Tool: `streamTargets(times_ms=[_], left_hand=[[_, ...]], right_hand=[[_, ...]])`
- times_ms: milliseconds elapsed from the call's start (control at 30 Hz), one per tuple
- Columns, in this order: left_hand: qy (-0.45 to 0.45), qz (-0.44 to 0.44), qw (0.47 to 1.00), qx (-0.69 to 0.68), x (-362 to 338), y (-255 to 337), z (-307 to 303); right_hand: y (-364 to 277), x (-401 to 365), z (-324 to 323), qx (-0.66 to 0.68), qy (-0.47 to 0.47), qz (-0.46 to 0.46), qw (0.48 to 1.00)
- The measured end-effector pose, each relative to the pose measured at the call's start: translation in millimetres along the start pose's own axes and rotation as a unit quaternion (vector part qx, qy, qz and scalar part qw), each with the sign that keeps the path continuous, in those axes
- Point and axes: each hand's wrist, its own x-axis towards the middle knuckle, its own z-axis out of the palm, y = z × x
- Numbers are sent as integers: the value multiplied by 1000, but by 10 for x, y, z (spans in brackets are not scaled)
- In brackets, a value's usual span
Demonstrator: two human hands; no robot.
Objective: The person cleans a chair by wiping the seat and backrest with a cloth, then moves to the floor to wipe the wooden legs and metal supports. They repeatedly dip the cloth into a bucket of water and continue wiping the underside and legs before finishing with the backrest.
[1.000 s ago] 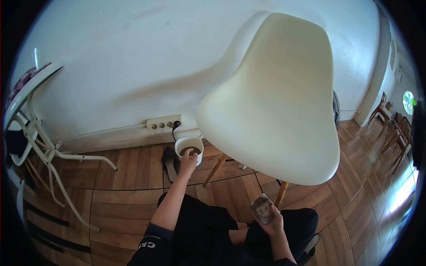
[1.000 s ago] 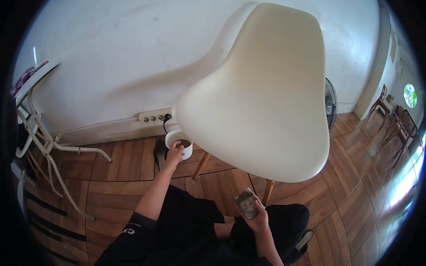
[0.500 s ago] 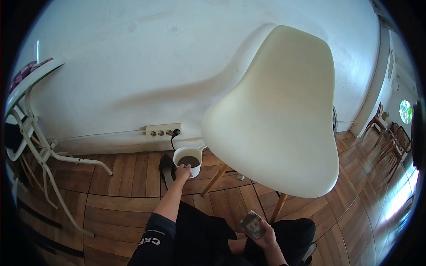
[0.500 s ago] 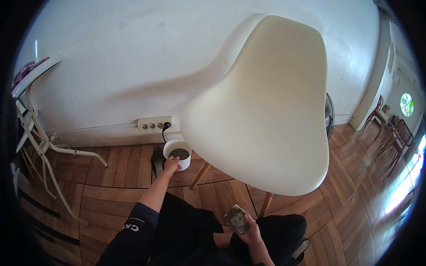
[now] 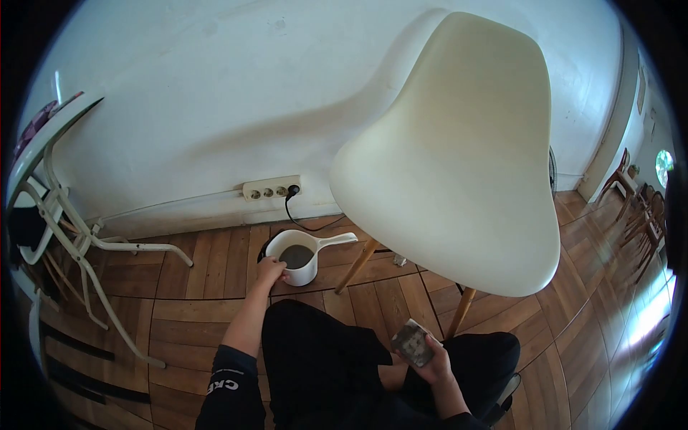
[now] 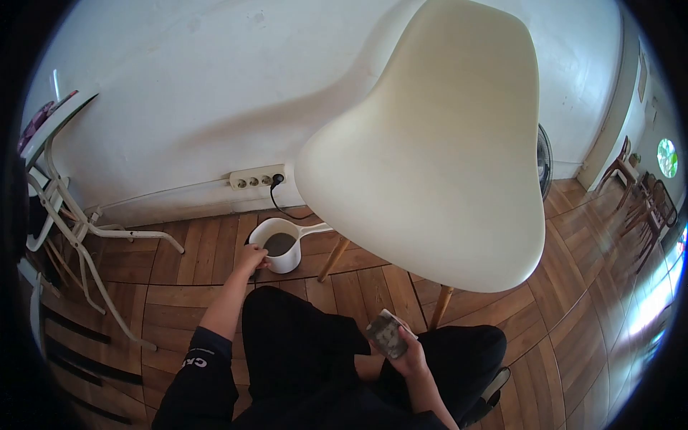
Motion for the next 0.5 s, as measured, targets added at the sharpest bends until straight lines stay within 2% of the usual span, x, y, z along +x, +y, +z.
streamTargets(times_ms=[167,233,500], left_hand=[[-5,26,998,50,-207,-1,-435],[-16,11,999,45,-348,97,-624],[-63,71,990,109,-836,584,-1152]], right_hand=[[-11,-17,-31,12,-24,1,1000],[-16,-15,-30,16,-24,3,1000],[-55,24,25,17,-19,-23,999]])
